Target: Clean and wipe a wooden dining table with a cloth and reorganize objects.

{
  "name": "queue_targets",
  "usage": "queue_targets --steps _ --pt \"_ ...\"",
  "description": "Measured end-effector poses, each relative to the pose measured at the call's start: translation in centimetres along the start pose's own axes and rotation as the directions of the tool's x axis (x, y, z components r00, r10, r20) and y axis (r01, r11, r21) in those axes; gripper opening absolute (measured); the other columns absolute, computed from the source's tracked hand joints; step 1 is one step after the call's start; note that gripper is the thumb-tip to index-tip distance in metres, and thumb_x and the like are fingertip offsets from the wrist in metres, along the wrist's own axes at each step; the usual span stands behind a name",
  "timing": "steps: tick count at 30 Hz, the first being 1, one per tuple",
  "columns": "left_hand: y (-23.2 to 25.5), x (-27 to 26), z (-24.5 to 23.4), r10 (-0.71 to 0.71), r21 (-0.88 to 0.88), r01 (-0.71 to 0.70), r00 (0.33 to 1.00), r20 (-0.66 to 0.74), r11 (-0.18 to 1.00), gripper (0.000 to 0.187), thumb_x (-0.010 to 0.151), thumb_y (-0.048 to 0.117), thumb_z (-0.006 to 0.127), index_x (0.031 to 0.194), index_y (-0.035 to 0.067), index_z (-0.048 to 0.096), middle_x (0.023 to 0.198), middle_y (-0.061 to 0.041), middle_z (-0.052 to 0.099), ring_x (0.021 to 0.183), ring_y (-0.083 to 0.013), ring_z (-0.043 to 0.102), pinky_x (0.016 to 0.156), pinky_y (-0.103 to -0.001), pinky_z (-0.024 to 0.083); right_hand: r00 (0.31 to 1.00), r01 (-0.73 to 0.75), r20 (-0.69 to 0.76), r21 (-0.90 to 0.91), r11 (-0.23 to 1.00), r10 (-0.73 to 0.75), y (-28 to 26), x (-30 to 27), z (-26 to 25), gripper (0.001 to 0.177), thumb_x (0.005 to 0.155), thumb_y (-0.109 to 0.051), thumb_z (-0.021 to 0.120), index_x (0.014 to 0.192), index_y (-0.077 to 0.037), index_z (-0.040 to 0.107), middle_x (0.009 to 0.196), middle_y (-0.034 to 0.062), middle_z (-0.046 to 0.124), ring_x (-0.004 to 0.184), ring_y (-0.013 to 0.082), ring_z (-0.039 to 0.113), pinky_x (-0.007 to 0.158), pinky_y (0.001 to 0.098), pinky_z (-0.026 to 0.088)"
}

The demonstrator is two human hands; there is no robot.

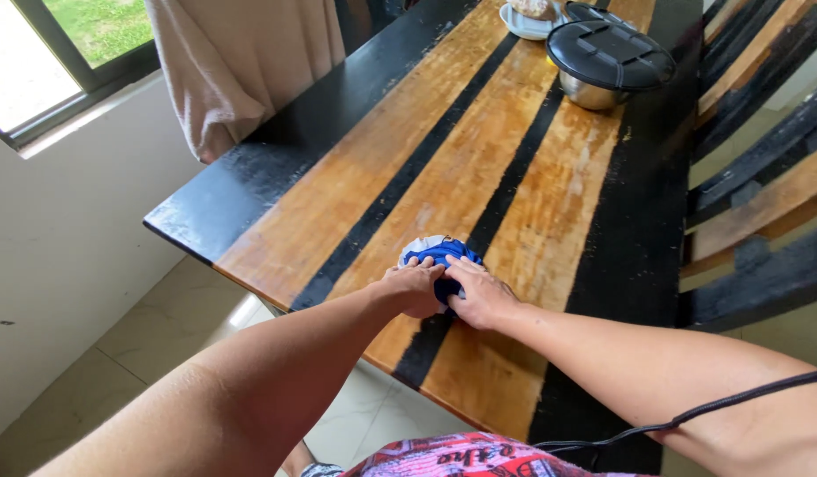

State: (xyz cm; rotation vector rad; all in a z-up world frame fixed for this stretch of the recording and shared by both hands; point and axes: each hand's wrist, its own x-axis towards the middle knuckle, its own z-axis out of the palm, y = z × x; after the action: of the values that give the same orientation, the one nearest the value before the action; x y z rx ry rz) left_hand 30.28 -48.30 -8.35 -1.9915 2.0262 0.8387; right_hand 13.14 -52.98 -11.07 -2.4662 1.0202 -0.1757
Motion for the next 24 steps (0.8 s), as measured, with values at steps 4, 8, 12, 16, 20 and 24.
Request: queue_targets --steps 4,8,12,16,20,24 --pt "3.9 0.4 2.3 0.029 -0.006 -0.029 1.0 -0.009 1.0 0.088 0.086 0.051 0.071 0.161 0.026 0.031 0.172 -0.004 0.018 0.159 -0.0313 0.016 0.123 -0.054 0.025 0.998 0.018 -0.067 -0.011 1.0 -0.019 2.4 -4.5 -1.0 0.041 0.08 -0.021 0.068 0.12 -0.014 0.065 0.155 0.0151 0.048 0.144 0.0367 0.043 0.118 0.0427 0.036" --pt "8.0 0.1 3.0 0.092 0.013 -0.092 0.995 0.023 0.996 0.088 0.089 0.052 0.067 0.162 0.025 0.026 0.172 -0.005 0.017 0.159 -0.0313 0.014 0.123 -0.055 0.023 0.992 -0.026 -0.122 -0.058 0.998 0.019 3.8 -8.8 -2.6 0.04 0.078 -0.02 0.068 0.117 -0.013 0.066 0.152 0.0142 0.051 0.143 0.0368 0.044 0.117 0.0432 0.036" --pt "10.9 -0.9 3.3 0.133 0.057 -0.139 0.987 0.09 0.989 0.085 0.093 0.046 0.062 0.163 0.023 0.021 0.173 -0.005 0.014 0.16 -0.0314 0.012 0.125 -0.056 0.018 0.98 -0.076 -0.191 -0.138 0.988 0.049 4.0 -12.0 -3.7 0.043 0.076 -0.019 0.068 0.119 -0.016 0.068 0.148 0.0147 0.053 0.139 0.0391 0.044 0.114 0.0468 0.036" --pt "11.1 -2.5 2.6 0.134 0.112 -0.142 0.988 0.073 0.984 0.085 0.092 0.037 0.062 0.164 0.02 0.021 0.173 -0.008 0.015 0.159 -0.0329 0.014 0.124 -0.059 0.017 0.974 -0.093 -0.217 -0.142 0.985 0.061 4.0 -11.6 -2.9 0.044 0.076 -0.018 0.067 0.119 -0.016 0.068 0.146 0.0141 0.055 0.136 0.0377 0.047 0.111 0.048 0.039" --pt "9.0 -3.7 1.8 0.1 0.105 -0.106 0.993 0.058 0.989 0.084 0.096 0.039 0.057 0.164 0.01 0.017 0.173 -0.011 0.013 0.159 -0.0336 0.014 0.123 -0.067 0.01 0.972 -0.041 -0.234 -0.128 0.991 0.01 3.6 -8.9 -1.6 0.043 0.076 -0.016 0.065 0.119 -0.016 0.07 0.146 0.0142 0.056 0.135 0.0377 0.049 0.112 0.0475 0.04" --pt "3.8 -5.0 -0.5 0.025 0.055 -0.027 0.999 0.038 0.998 0.084 0.097 0.046 0.056 0.164 0.011 0.018 0.173 -0.009 0.014 0.159 -0.0313 0.014 0.123 -0.072 0.006 0.975 0.018 -0.221 -0.082 0.996 -0.035 -0.1 -4.5 -0.6 0.045 0.077 -0.015 0.064 0.122 -0.017 0.07 0.144 0.0148 0.054 0.132 0.0383 0.051 0.111 0.0468 0.041"
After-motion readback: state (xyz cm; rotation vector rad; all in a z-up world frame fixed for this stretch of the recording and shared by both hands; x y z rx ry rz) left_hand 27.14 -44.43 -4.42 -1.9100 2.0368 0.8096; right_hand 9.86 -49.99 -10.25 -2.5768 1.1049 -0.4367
